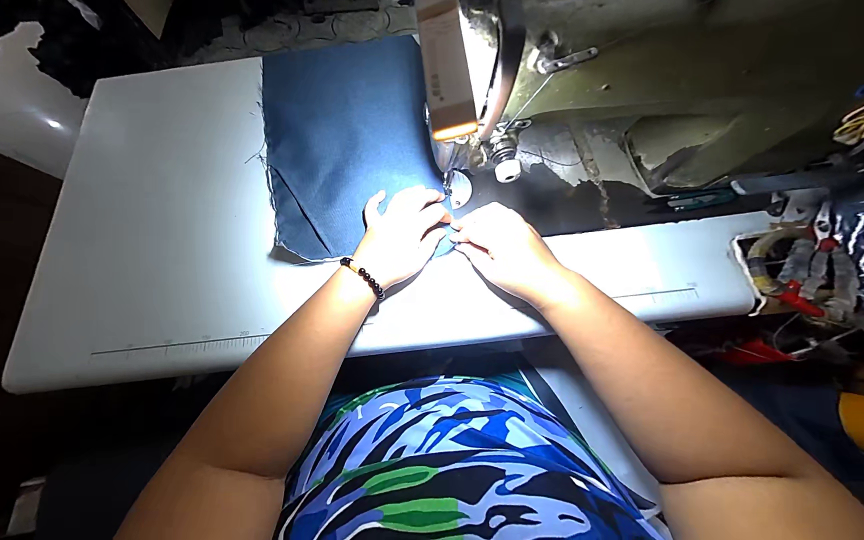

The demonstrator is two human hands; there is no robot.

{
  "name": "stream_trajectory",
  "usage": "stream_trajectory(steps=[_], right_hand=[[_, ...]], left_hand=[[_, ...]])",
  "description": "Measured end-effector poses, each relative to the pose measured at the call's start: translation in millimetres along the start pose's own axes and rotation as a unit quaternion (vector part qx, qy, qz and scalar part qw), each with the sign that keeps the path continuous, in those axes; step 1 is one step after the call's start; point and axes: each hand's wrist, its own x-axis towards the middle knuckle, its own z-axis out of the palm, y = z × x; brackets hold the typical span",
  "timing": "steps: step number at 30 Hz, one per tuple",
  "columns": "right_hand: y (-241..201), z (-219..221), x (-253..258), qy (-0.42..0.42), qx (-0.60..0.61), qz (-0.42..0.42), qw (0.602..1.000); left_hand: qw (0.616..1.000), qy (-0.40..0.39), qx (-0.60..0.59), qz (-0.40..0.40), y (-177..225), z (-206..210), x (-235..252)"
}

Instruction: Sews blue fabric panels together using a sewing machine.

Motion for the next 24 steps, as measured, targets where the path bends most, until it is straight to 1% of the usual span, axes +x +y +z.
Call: stream_trajectory(steps=[5,15,20,24], right_hand=[[5.3,-2.5,6.9,-0.009,0.002,-0.013,1.000],[13.2,0.3,15.0,-0.014,0.006,0.011,1.000],[16.7,3.4,20.8,-0.020,-0.007,0.020,1.000],[17.7,3.6,20.4,-0.017,-0.005,0.022,1.000]], left_hand=[[1.000,0.004,-0.007,0.004,-4.0,-2.2,4.7],[1.000,0.006,-0.006,0.012,-16.2,-2.4,17.9],[1.000,-0.017,-0.019,-0.011,-21.3,-6.9,28.1],[0.999,0.001,-0.038,-0.022,-24.4,-7.6,35.8]])
